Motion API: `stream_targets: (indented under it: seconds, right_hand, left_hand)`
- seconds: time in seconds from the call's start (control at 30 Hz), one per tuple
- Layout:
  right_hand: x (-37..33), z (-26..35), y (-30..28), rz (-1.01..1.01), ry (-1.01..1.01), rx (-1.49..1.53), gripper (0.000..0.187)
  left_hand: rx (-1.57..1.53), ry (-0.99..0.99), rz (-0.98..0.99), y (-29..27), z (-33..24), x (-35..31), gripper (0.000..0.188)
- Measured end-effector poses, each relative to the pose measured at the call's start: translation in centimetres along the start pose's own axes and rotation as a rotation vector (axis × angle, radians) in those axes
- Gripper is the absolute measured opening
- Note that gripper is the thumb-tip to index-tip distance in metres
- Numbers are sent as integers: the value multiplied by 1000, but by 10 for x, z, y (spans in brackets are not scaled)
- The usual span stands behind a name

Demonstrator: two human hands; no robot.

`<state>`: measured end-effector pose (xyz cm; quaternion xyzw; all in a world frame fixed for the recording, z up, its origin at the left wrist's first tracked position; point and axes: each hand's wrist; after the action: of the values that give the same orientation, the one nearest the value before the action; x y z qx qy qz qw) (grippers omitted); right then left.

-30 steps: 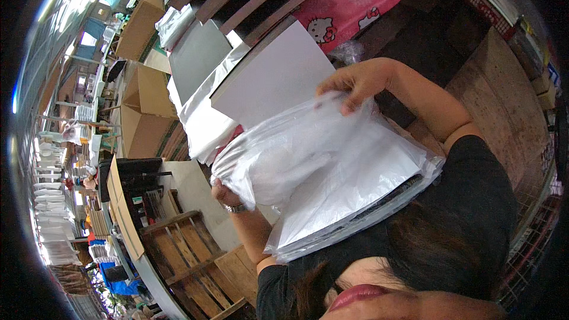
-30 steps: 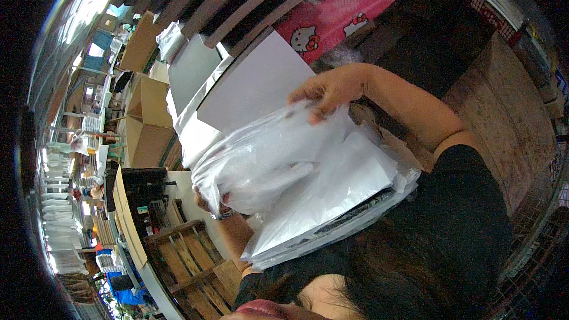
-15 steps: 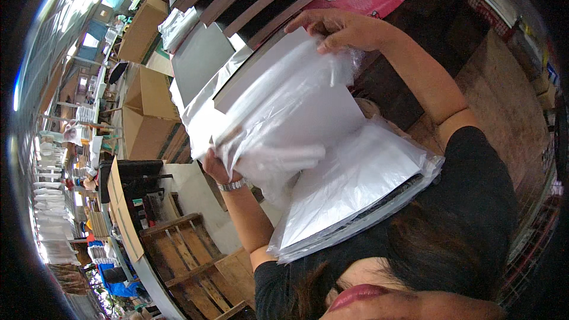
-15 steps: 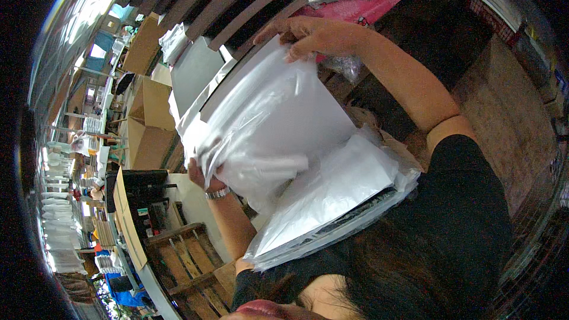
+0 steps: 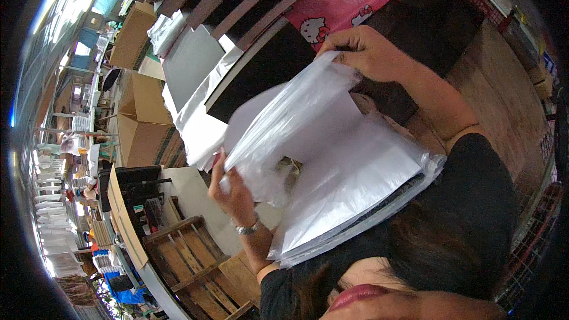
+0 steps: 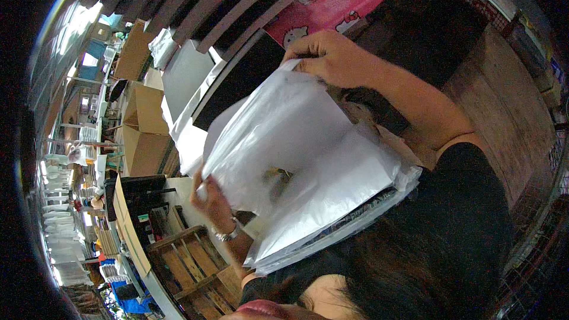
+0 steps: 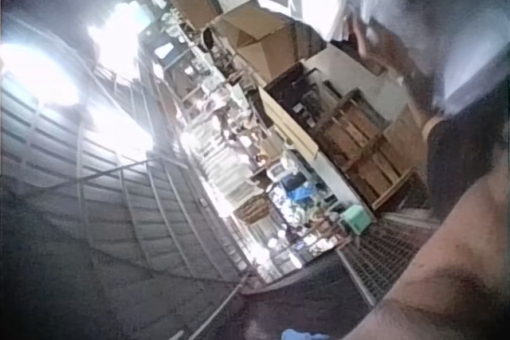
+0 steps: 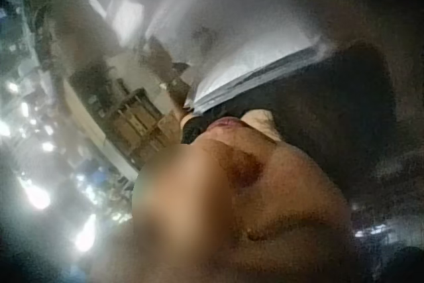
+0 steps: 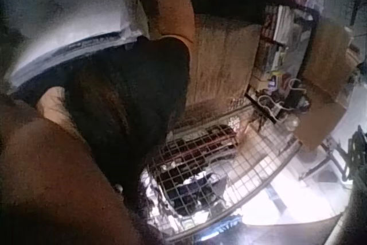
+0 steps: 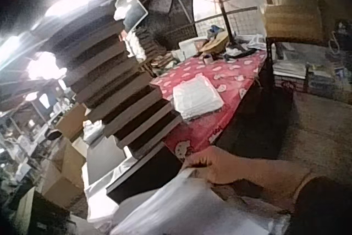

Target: The person places books into plastic bags, folds the bags over, and stacks the finished items onto a pile.

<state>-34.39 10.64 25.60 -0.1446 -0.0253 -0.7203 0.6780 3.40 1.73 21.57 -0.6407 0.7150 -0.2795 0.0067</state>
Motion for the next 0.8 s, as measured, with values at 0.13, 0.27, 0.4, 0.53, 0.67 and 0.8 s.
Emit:
stream_targets:
  seconds: [0.13,0.27,0.4,0.53,0.67,0.8]
  right_hand:
    - [-19,-1,-10,157,300,394,35]
    - [-53,-114,-14,289,548,739,43]
    - [-75,-211,-3,259,903,524,38]
    - [-94,-249,-3,166,922,394,34]
    - [-56,-216,-10,472,758,-488,29]
    - [6,-101,-14,543,474,-207,41]
  left_hand:
    - [-177,-565,342,-23,-54,19,29]
    - [-100,-780,1048,1,17,25,12]
    - [-59,-836,984,58,116,-26,15]
    - [-14,-871,785,101,170,-63,22]
    - [115,-795,698,79,210,-68,29]
    - [-15,-679,452,24,133,-11,37]
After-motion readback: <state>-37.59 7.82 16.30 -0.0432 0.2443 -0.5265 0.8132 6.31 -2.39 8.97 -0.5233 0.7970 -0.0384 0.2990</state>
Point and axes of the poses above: each hand's wrist, its own x-axis towards the middle knuckle, its own y-axis out of the palm, z = x × y, and after that the axes turned 8 degrees about x, right-handed
